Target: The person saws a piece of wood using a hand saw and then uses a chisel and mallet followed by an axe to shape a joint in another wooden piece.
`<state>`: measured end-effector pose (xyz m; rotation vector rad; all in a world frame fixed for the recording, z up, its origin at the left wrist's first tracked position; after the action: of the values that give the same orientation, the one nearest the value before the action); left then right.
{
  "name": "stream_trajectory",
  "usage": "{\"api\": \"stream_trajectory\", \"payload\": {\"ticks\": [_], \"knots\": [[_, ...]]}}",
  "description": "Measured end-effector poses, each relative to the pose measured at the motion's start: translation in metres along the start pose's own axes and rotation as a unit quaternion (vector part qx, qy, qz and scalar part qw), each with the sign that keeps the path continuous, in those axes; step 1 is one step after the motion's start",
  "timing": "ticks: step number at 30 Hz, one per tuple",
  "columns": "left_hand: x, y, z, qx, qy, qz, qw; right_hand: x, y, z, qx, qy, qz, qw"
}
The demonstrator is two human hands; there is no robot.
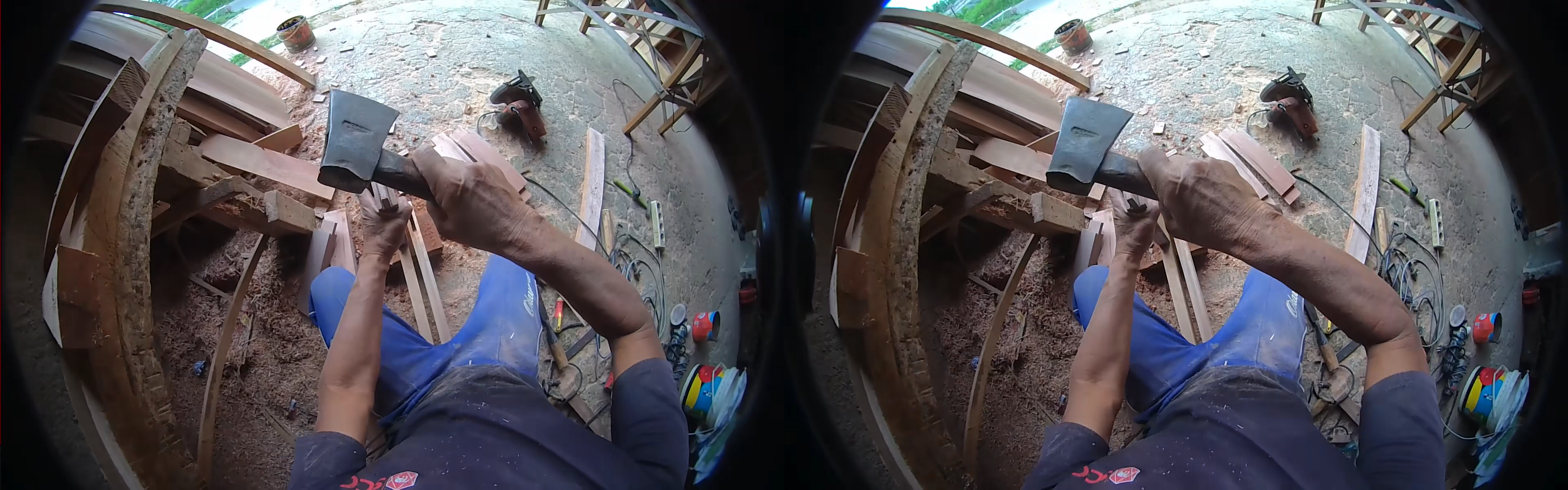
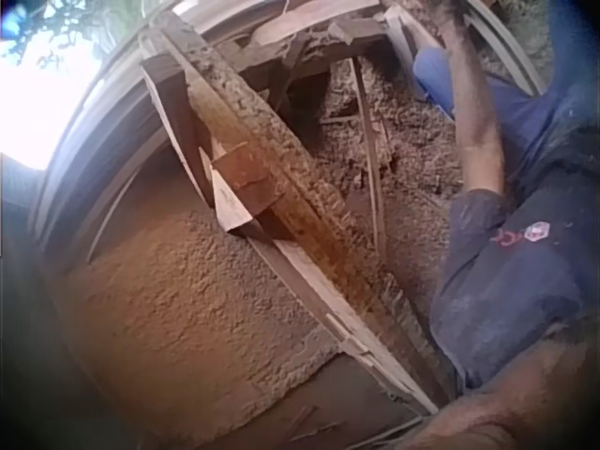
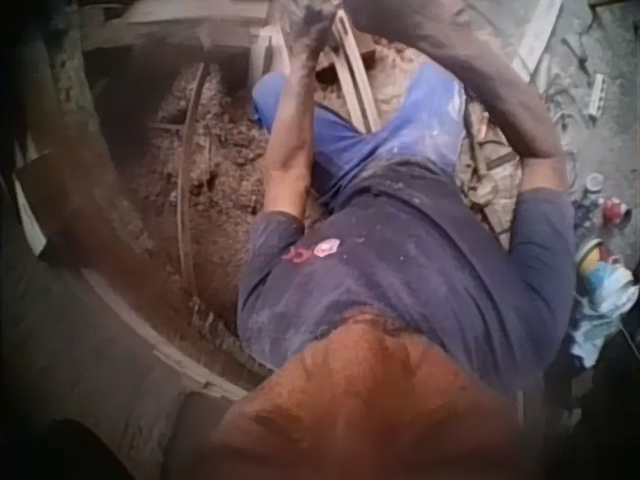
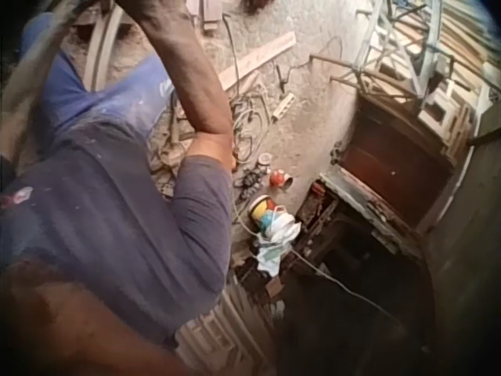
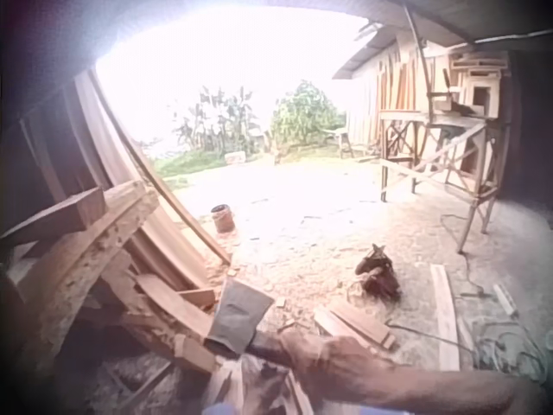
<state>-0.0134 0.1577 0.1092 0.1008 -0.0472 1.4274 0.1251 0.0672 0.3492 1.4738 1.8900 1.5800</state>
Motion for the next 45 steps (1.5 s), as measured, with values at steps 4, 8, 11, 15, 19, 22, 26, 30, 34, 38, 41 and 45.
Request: {"api": "stream_trajectory", "payload": {"ticks": [4,8,11,15,19,22,26,30,34,38,41,45], "knots": [[0.006,-0.012,-0.009,0.149,0.036,-0.059,0.986,-0.026,-0.054,0.037,-0.034,-0.064,-0.164,0.984],[-0.010,-0.014,0.002,0.137,0.030,-0.025,0.990,-0.033,-0.052,0.053,0.016,-0.112,-0.177,0.978],[-0.063,0.003,-0.057,0.220,0.115,0.202,0.947,-0.043,-0.057,0.071,0.108,-0.155,-0.057,0.980],[-0.137,-0.005,-0.145,0.302,0.435,0.089,0.843,-0.070,-0.097,0.123,0.404,-0.285,-0.041,0.869],[-0.138,-0.011,-0.177,0.263,0.429,0.045,0.863,-0.074,-0.158,0.200,0.190,-0.255,-0.118,0.941],[-0.140,-0.013,-0.181,0.268,0.381,0.060,0.883,-0.045,-0.190,0.226,0.029,-0.197,-0.256,0.946],[-0.139,-0.020,-0.169,0.242,0.372,0.058,0.895,0.006,-0.224,0.227,-0.002,-0.120,-0.401,0.908],[-0.144,-0.019,-0.172,0.230,0.388,0.043,0.891,0.023,-0.243,0.204,-0.014,-0.033,-0.527,0.849],[-0.136,-0.019,-0.165,0.263,0.364,0.036,0.893,0.055,-0.237,0.221,0.009,0.008,-0.487,0.873],[-0.135,-0.023,-0.153,0.294,0.337,0.027,0.894,0.086,-0.209,0.251,0.012,-0.238,-0.298,0.924],[-0.132,-0.019,-0.150,0.302,0.308,0.031,0.901,0.044,-0.249,0.212,-0.003,-0.082,-0.499,0.863],[-0.132,-0.022,-0.155,0.304,0.313,0.033,0.899,0.034,-0.260,0.196,-0.006,-0.017,-0.519,0.854]]}}
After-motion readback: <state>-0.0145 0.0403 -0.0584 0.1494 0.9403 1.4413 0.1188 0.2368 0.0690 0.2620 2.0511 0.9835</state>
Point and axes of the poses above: each hand's wrist, its own x-axis towards the middle knuckle, its own y-axis out of the back of the hand, z = x × y, the point moved 8 cm from there along x, towards the middle knuckle, and after that the axes turned 10 degrees about y, right-handed, at the moved point
